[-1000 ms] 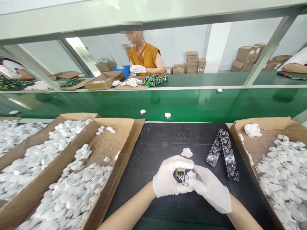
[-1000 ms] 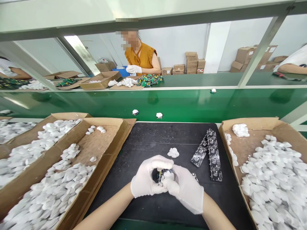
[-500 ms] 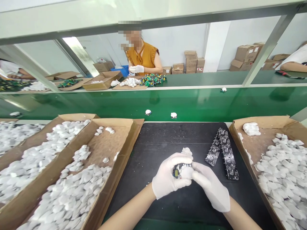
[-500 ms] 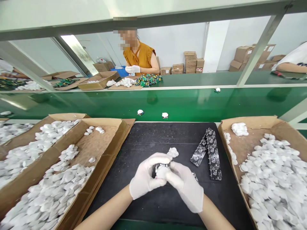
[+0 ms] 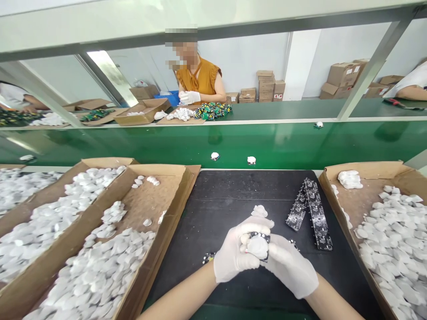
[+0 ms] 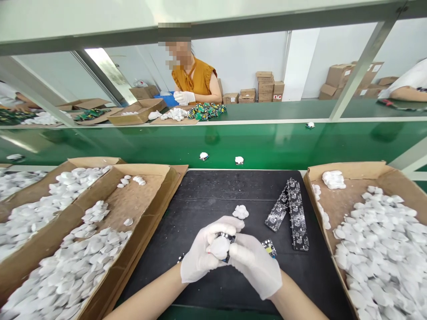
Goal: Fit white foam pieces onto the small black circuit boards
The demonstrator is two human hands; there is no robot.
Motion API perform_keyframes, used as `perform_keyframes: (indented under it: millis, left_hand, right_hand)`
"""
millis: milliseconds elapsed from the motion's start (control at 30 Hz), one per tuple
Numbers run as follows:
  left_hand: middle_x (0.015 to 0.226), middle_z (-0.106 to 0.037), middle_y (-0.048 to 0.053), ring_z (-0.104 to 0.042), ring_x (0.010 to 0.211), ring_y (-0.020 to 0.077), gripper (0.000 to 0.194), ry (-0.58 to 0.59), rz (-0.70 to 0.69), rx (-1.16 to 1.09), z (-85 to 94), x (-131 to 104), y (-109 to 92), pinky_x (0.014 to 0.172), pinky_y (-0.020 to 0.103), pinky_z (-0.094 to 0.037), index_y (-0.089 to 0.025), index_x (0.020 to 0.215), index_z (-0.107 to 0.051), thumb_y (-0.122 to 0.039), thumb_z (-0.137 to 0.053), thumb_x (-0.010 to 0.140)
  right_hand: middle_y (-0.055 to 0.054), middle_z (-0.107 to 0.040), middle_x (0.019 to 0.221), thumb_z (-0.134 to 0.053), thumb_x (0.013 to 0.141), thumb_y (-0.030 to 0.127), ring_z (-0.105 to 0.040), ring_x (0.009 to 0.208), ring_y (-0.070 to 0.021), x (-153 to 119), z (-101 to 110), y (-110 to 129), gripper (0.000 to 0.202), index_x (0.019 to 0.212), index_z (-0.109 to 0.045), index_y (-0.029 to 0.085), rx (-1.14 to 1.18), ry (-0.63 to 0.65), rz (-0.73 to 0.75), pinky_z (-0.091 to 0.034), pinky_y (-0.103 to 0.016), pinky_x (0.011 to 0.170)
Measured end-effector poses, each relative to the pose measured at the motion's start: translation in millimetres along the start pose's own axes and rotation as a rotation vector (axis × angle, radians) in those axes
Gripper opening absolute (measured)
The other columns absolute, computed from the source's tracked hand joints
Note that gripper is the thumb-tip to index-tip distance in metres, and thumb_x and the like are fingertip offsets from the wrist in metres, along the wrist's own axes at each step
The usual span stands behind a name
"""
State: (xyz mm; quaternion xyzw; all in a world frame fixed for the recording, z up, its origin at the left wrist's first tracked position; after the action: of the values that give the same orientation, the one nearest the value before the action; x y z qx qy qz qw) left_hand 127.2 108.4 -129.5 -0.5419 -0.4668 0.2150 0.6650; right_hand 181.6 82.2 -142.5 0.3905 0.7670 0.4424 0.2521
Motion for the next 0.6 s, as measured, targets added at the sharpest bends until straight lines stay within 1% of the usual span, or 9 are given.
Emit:
perform_keyframes:
  millis: [33, 100, 167, 233, 333, 433, 533, 600]
  left_hand:
    - [0.113, -0.06, 0.013, -0.057, 0.105, 0.0312, 0.06, 0.003, 0.014, -0.032, -0.8, -0.2, 2.8, 0.091, 0.048, -0.045, -0.02, 0.104, -0.063, -0.064, -0.066, 0.062]
    - [0.12, -0.056, 0.013, -0.051, 0.114, 0.033, 0.064, 0.025, 0.004, -0.022, -2.2, 0.3, 3.3, 0.098, 0.051, -0.039, -0.022, 0.112, -0.06, -0.063, -0.066, 0.064]
    - [0.125, -0.052, 0.012, -0.045, 0.122, 0.0342, 0.067, 0.071, -0.024, 0.02, -4.5, 1.5, -0.8, 0.105, 0.053, -0.03, -0.024, 0.12, -0.056, -0.061, -0.066, 0.065]
    - [0.126, -0.052, 0.012, -0.043, 0.123, 0.0341, 0.069, 0.098, -0.015, 0.004, -5.5, 2.6, -4.0, 0.107, 0.054, -0.026, -0.024, 0.123, -0.054, -0.064, -0.061, 0.068]
    - [0.122, -0.056, 0.012, -0.048, 0.118, 0.0324, 0.065, 0.074, 0.086, -0.053, -5.5, 2.1, -0.4, 0.104, 0.05, -0.033, -0.021, 0.119, -0.057, -0.066, -0.051, 0.074]
    - [0.118, -0.058, 0.011, -0.053, 0.111, 0.0299, 0.054, 0.024, 0.187, -0.078, -7.5, -1.7, 8.1, 0.095, 0.045, -0.042, -0.019, 0.111, -0.058, -0.061, -0.051, 0.078]
    - [0.117, -0.058, 0.012, -0.056, 0.103, 0.027, 0.043, 0.045, 0.195, -0.109, -14.3, -3.9, 9.4, 0.085, 0.041, -0.047, -0.019, 0.102, -0.057, -0.056, -0.05, 0.081]
    - [0.112, -0.059, 0.012, -0.057, 0.099, 0.0255, 0.041, 0.06, 0.181, -0.121, -16.5, -3.1, 7.2, 0.084, 0.04, -0.047, -0.018, 0.097, -0.056, -0.055, -0.049, 0.082]
  right_hand:
    - [-0.005, -0.054, 0.082, -0.054, 0.082, 0.049, -0.049, 0.08, -0.0186, 0.3, 0.0, -1.1, 0.034, 0.073, -0.06, 0.017, 0.014, -0.015, -0.015, -0.041, -0.032, 0.074]
    - [-0.003, -0.051, 0.078, -0.057, 0.081, 0.043, -0.046, 0.076, -0.0166, 0.8, 2.1, -2.1, 0.028, 0.069, -0.055, 0.018, 0.003, -0.052, -0.036, -0.04, -0.031, 0.074]
    - [-0.002, -0.048, 0.076, -0.056, 0.081, 0.045, -0.044, 0.074, -0.0159, 1.5, 3.6, 1.6, 0.031, 0.066, -0.051, 0.018, -0.037, -0.062, -0.002, -0.039, -0.03, 0.073]
    - [-0.002, -0.047, 0.075, -0.054, 0.082, 0.048, -0.044, 0.074, -0.0167, 2.3, 4.4, 8.3, 0.034, 0.066, -0.05, 0.018, -0.135, -0.056, 0.074, -0.039, -0.03, 0.074]
    - [-0.004, -0.052, 0.079, -0.056, 0.081, 0.046, -0.048, 0.083, -0.0197, 3.7, 9.3, 10.7, 0.029, 0.072, -0.054, 0.018, -0.277, -0.09, 0.122, -0.04, -0.032, 0.078]
    - [-0.004, -0.055, 0.082, -0.059, 0.08, 0.046, -0.052, 0.085, -0.0213, 4.9, 17.3, 4.6, 0.028, 0.081, -0.057, 0.018, -0.28, -0.154, 0.099, -0.043, -0.034, 0.078]
    - [-0.005, -0.055, 0.082, -0.06, 0.075, 0.054, -0.054, 0.082, -0.0216, 5.6, 20.1, -0.5, 0.037, 0.081, -0.057, 0.018, -0.258, -0.181, 0.097, -0.046, -0.034, 0.074]
    - [-0.003, -0.053, 0.08, -0.064, 0.072, 0.054, -0.054, 0.079, -0.0204, 5.4, 21.7, -0.2, 0.038, 0.078, -0.054, 0.019, -0.261, -0.219, 0.119, -0.047, -0.033, 0.071]
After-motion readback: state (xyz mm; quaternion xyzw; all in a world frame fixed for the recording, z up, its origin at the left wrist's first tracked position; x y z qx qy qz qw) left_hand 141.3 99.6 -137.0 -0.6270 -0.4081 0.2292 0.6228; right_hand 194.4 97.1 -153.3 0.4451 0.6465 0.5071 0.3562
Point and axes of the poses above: each hand's wrist, its own x-axis towards the middle knuckle, its own z-axis out of the back of the hand, y = z × x, the point moved 9 cm from there along x, towards the middle knuckle
